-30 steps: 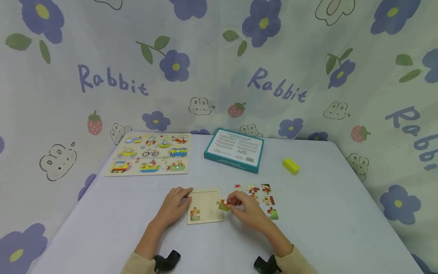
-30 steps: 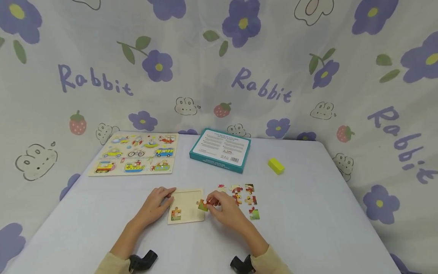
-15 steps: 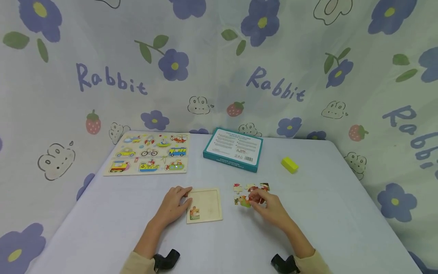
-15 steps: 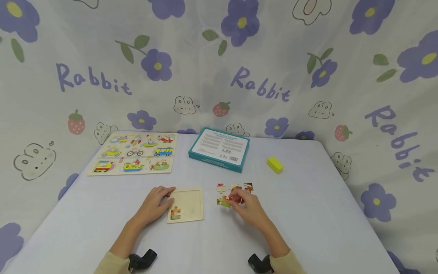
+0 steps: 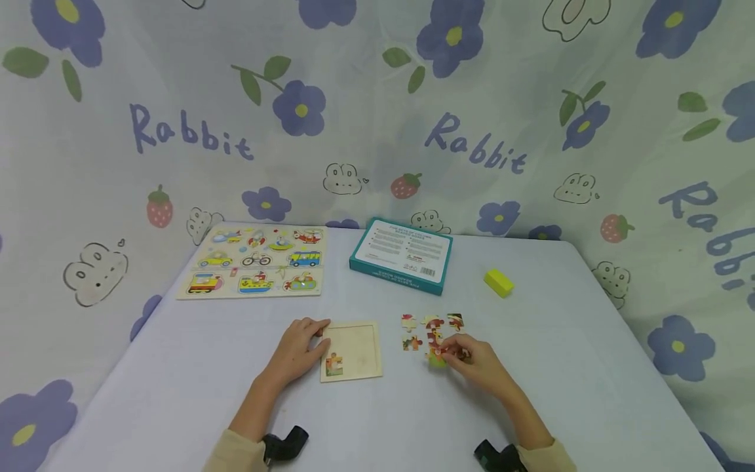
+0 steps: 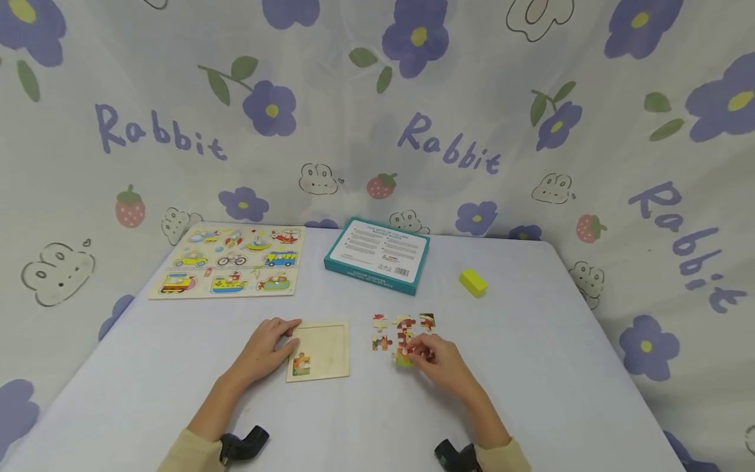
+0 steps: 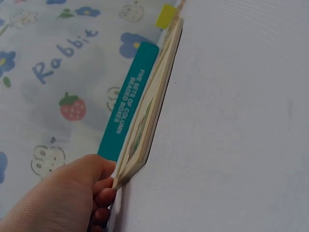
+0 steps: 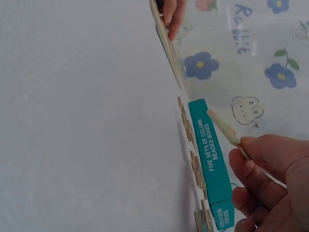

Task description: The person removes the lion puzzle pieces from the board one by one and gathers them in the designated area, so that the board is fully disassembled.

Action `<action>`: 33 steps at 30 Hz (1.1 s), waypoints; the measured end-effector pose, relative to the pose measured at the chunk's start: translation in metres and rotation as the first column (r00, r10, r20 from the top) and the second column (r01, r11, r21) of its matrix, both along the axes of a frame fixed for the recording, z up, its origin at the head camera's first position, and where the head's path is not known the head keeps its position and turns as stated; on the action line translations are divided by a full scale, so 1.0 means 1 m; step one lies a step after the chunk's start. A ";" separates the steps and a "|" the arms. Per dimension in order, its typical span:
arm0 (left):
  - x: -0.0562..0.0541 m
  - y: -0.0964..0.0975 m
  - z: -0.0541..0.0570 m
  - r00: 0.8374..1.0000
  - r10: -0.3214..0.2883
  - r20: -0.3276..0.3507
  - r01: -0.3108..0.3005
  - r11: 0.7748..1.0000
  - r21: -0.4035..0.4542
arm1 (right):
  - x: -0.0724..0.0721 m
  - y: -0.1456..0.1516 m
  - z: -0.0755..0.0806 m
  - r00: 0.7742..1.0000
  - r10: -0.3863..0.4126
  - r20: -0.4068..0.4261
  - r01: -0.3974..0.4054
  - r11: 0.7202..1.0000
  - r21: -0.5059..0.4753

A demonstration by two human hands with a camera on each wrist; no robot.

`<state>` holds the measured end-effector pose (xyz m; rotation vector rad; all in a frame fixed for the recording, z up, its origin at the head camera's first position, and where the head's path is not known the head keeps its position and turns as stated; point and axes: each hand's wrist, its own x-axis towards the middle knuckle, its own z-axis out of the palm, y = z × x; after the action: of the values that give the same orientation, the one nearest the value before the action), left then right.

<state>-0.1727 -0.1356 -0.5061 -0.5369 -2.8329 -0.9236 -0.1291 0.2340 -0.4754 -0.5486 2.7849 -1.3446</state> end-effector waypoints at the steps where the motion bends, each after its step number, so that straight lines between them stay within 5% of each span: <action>1: 0.000 0.000 0.000 1.000 0.001 0.000 -0.001 1.000 0.001 | 0.000 0.001 -0.001 1.000 -0.005 0.004 0.005 1.000 0.000; 17: -0.002 0.001 0.001 0.999 0.010 -0.050 -0.010 1.000 0.000 | -0.001 0.002 -0.014 0.997 -0.056 -0.058 0.063 0.990 0.124; 23: -0.002 0.000 0.002 0.999 -0.001 -0.040 0.001 1.000 0.007 | -0.002 0.003 -0.021 0.988 -0.038 -0.147 0.063 0.984 0.168; 33: -0.002 -0.001 0.001 1.000 0.002 -0.009 -0.002 1.000 0.007 | -0.002 0.003 -0.021 0.989 -0.045 -0.138 0.073 0.975 0.211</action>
<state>-0.1752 -0.1361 -0.5049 -0.5354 -2.8205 -0.9287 -0.1306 0.2368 -0.4963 -0.5695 3.0255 -1.0302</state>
